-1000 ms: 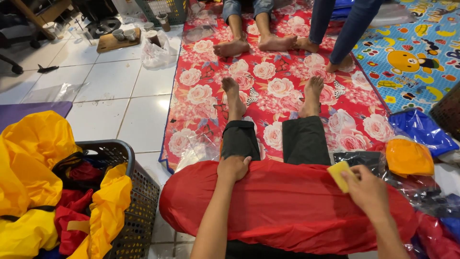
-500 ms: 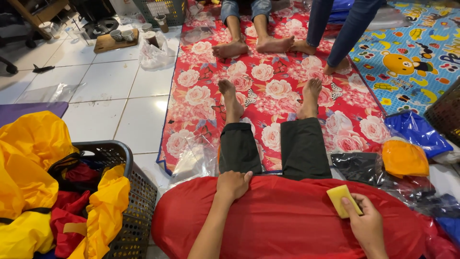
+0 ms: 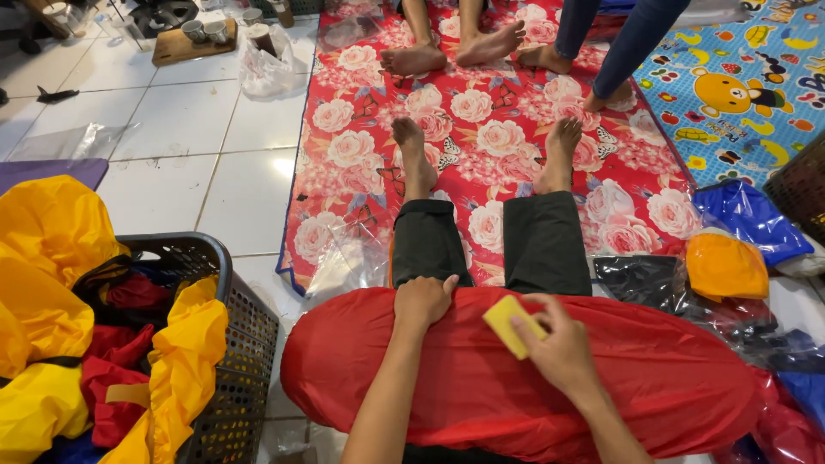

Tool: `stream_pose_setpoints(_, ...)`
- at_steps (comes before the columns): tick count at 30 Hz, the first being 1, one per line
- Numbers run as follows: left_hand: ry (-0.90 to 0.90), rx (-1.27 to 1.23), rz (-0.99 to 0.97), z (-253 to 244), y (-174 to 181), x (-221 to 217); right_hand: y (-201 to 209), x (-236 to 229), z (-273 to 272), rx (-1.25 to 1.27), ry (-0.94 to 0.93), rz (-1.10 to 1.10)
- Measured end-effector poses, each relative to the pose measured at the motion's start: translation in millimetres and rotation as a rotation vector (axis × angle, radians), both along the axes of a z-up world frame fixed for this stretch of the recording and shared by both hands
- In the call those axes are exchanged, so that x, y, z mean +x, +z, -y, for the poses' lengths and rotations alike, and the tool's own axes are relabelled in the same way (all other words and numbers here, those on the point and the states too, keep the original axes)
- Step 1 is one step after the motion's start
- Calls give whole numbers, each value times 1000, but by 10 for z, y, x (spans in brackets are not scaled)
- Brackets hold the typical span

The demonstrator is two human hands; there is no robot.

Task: Cleaning a red fabric cover with a sponge and then folding it while sitting on the floor.

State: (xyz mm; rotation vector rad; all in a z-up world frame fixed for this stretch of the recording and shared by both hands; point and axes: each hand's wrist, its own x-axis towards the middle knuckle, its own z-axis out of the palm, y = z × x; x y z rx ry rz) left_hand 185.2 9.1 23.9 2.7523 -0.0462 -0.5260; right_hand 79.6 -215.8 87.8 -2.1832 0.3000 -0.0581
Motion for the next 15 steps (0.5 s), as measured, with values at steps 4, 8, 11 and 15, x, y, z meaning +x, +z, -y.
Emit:
stream_pose_setpoints(4, 28, -160, -48, -168, 404, -88, -638, 468, -53, -720, 357, 346)
stream_pose_setpoints(8, 157, -364, -1, -268, 591, -232, -916, 567, 874, -993, 231, 219)
stream_pose_setpoints(11, 196, -465, 45, -297, 448, -197, -638, 393, 1538, -1024, 38, -76)
stream_pose_setpoints(15, 228, -515, 118, -266, 318, -147, -479, -109, 2296, -964, -317, -479)
